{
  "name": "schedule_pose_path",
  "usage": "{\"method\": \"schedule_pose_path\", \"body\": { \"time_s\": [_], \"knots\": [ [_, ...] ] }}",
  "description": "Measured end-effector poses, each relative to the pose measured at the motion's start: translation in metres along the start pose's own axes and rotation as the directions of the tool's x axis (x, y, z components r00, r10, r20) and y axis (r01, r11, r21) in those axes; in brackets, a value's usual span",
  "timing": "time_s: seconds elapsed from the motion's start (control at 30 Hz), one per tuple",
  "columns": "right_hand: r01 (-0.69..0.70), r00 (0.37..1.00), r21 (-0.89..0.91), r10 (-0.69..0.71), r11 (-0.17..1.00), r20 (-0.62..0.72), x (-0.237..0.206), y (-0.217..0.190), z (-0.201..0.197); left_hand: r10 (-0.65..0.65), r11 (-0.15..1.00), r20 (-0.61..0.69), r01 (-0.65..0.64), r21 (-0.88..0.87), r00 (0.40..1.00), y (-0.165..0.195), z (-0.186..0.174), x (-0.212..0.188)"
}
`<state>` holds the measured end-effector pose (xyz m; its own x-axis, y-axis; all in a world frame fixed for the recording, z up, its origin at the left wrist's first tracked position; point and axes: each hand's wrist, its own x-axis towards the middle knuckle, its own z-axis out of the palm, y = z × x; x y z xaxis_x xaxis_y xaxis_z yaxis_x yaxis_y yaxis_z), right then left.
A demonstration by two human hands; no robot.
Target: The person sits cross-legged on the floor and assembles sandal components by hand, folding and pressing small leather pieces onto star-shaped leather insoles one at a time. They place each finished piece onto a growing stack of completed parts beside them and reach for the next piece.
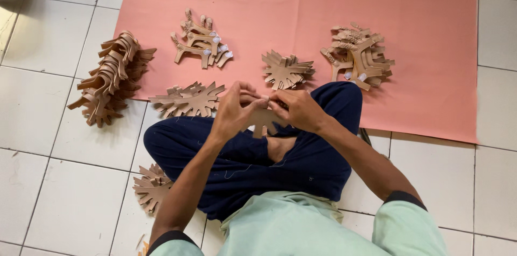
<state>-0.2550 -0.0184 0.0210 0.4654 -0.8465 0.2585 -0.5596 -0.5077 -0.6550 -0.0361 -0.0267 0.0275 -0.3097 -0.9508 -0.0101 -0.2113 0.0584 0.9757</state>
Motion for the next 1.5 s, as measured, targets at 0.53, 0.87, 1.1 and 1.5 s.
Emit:
{"method": "schedule_pose_path", "body": {
  "time_s": [0.53,0.87,1.1,1.5],
  "knots": [
    [-0.19,0.953,0.111,0.156,0.976,0.26,-0.004,0.01,0.004,0.084,0.985,0.098,-0.097,0.139,0.992,0.003,-0.01,-0.01],
    [0.002,1.0,0.317,-0.007,0.949,0.015,-0.005,-0.011,0.002,0.13,0.989,0.021,-0.131,0.066,0.991,0.002,-0.012,-0.022],
    [0.045,0.997,0.2,-0.031,0.979,-0.073,0.003,-0.025,0.002,0.183,0.971,-0.044,-0.173,0.168,0.982,-0.016,-0.001,-0.023],
    [-0.245,0.969,0.368,0.217,0.897,0.116,0.0,-0.023,-0.005,0.197,0.98,-0.196,-0.187,0.072,0.961,-0.024,-0.013,-0.029]
  ]
}}
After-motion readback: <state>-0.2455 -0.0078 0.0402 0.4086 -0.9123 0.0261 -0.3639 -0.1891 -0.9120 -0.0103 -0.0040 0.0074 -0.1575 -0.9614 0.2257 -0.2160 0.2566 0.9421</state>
